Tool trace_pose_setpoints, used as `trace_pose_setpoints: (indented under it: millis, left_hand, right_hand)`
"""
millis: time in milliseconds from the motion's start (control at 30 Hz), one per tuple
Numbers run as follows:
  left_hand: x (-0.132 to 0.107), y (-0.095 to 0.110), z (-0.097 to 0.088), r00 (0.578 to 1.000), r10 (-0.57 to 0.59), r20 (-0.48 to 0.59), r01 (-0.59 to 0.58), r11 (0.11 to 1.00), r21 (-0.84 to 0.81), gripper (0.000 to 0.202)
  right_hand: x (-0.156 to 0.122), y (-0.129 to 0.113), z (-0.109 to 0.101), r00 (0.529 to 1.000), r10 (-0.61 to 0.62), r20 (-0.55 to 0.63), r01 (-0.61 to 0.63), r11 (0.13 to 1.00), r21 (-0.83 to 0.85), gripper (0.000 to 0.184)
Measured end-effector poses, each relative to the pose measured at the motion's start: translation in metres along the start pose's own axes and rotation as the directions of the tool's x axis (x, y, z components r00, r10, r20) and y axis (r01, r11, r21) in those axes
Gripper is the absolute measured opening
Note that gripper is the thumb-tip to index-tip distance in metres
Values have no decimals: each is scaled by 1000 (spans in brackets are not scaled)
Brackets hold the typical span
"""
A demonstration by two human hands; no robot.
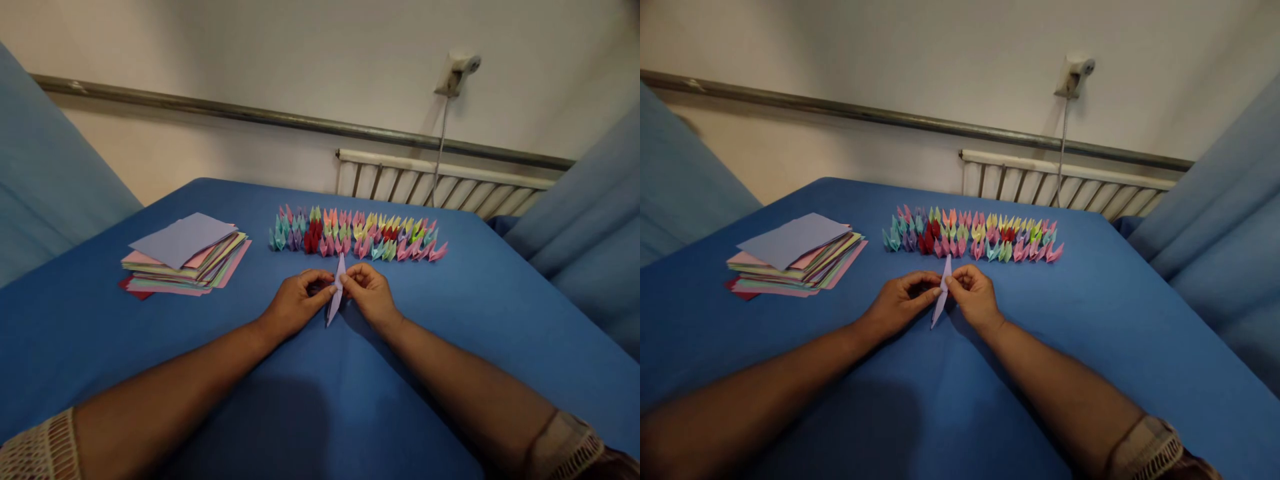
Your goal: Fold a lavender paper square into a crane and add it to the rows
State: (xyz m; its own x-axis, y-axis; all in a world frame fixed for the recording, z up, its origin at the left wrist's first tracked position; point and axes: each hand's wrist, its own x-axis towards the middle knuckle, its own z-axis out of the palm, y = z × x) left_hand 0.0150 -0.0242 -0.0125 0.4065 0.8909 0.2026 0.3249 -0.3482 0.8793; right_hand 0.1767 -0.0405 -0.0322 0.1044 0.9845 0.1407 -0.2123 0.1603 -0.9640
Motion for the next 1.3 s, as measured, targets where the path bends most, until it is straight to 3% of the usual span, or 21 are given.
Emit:
trace_pose_setpoints:
  millis: [100, 200, 300, 433, 533, 600, 700, 800, 900, 1133, 1300]
  left_hand:
    - [-4, 7, -2, 998, 55, 11, -56, 989, 138, 26]
    - [-9, 16, -4, 997, 66, 27, -70, 981, 178, 27]
    - [-11, 20, -4, 998, 60, 37, -65, 987, 146, 25]
    - [-8, 14, -3, 1000, 11, 14, -12, 998, 62, 16]
    - [-3, 6, -4, 997, -73, 0, 73, 997, -39, 21]
    - [0, 3, -4, 990, -138, -1, 137, 983, -122, 24]
    - [2, 3, -4, 977, -214, 1, 209, 950, -232, 25]
    - [2, 5, -3, 970, -240, 44, 241, 916, -321, 22]
    - [1, 7, -3, 971, -228, 75, 240, 904, -353, 30]
    - [-5, 15, -8, 988, -152, 31, 155, 975, -156, 44]
    - [-5, 13, -11, 991, -118, -56, 115, 992, -48, 25]
  right_hand:
    - [-6, 1, 4, 994, -98, -38, 95, 993, -76, 26]
    - [-13, -3, 4, 987, -158, 13, 157, 968, -198, 19]
    - [-18, -10, 2, 965, -230, 124, 257, 917, -306, 13]
    - [-20, -18, 0, 905, -351, 241, 422, 810, -406, 21]
    - [-19, -18, 0, 884, -363, 295, 460, 784, -417, 25]
    - [-17, -15, -1, 889, -359, 285, 454, 781, -429, 23]
    - [-14, -10, -2, 923, -349, 163, 385, 809, -444, 14]
    - [-11, -4, -2, 968, -247, 52, 249, 897, -365, 14]
    - [-9, -1, 0, 988, -147, 40, 153, 952, -266, 19]
    - [-5, 2, 3, 999, -45, -13, 44, 997, -63, 26]
    - [-6, 2, 1, 999, -41, 32, 44, 996, -84, 25]
